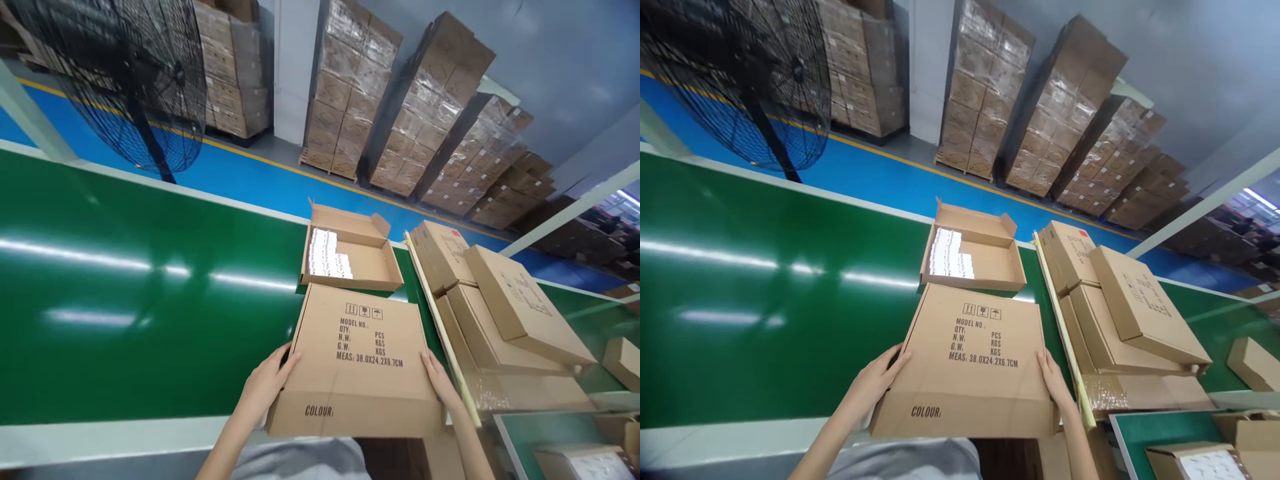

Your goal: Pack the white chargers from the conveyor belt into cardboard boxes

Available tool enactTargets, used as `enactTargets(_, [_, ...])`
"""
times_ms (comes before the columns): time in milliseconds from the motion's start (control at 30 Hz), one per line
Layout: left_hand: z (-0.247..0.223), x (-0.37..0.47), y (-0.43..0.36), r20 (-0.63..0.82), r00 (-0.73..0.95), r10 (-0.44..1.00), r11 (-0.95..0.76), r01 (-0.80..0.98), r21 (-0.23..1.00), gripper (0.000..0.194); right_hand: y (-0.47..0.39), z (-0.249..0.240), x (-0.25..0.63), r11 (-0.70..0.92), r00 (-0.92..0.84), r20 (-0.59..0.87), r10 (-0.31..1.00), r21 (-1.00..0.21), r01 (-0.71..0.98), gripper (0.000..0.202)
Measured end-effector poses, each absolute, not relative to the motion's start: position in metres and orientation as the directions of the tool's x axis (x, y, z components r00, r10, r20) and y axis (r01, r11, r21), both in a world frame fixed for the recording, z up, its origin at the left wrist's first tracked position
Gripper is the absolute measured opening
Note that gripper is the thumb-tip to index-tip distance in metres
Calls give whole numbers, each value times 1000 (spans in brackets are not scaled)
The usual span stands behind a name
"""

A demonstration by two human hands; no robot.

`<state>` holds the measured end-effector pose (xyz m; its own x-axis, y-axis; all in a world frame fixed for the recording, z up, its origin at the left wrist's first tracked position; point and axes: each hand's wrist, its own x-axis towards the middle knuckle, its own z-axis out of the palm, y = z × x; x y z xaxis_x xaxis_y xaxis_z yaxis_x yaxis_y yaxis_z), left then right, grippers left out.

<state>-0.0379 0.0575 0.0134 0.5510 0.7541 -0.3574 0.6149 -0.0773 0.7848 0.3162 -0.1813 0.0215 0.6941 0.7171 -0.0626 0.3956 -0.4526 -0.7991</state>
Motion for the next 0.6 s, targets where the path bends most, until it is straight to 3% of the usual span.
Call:
enactTargets(200, [-1, -112, 88, -322, 403, 856, -30, 662, 749, 53, -135, 6, 259, -366, 602, -31, 798, -818, 444, 51])
enactTargets(333, [3, -161, 94, -151, 42, 988, 70, 741, 668, 43, -77, 7, 219, -325, 509, -56, 859, -828, 457, 49])
enactTargets(400, [7, -179, 86, -60, -54, 997, 79, 802, 592, 42, -58, 13, 216, -302, 495, -19, 869, -812, 500, 47])
enactTargets(500, [6, -204, 64, -49, 11, 999, 14, 872, 489, 43, -66, 16, 232, -226, 454, 140, 880, -716, 660, 39])
enactTargets(600, [-9, -224, 34, -70, 157, 985, -99, 851, 516, 45, -115, 5, 247, -177, 356, 201, 913, -591, 787, 39])
